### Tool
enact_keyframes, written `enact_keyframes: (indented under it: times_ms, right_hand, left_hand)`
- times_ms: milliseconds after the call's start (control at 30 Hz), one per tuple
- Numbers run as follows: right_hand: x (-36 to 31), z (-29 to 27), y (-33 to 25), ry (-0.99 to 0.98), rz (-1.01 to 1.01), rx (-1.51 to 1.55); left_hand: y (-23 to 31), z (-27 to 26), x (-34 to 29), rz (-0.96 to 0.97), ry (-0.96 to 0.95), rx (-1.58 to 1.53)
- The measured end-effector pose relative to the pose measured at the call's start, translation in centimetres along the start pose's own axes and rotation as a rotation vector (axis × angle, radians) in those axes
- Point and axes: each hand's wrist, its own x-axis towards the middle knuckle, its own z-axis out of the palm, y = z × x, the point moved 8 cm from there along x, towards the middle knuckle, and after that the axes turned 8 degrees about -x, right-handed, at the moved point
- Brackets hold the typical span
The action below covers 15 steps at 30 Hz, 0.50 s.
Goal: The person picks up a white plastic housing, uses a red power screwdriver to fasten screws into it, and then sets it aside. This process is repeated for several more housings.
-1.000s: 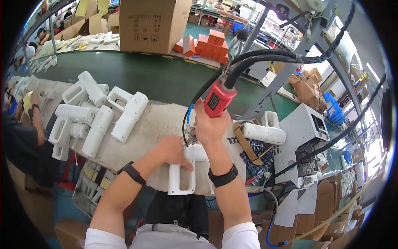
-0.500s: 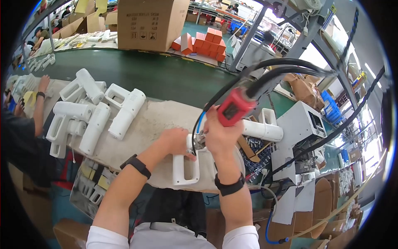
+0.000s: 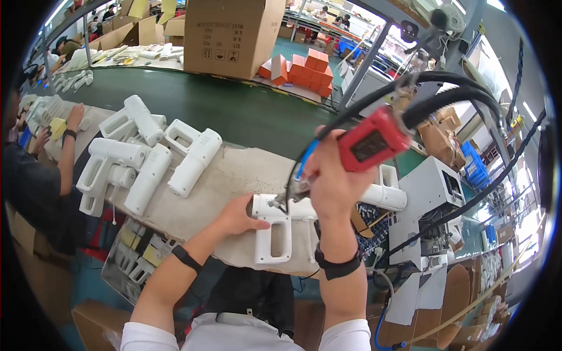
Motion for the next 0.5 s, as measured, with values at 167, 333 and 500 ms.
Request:
enact_keyframes:
  times_ms: [167, 333, 500]
  right_hand:
    - [-0.2, 3.5, 4.2, -0.032, -0.045, -0.048]
    - [-0.1, 4.6, 6.7, -0.035, 0.005, -0.085]
    - [-0.1, 4.7, 9.6, -0.042, 0.063, -0.079]
  left_hand:
    - [-0.6, 0.1, 0.2, 0.012, -0.023, 0.024]
    - [0.1, 0.2, -0.1, 0.013, -0.033, -0.066]
    - [0.4, 0.1, -0.2, -0.002, -0.012, -0.092]
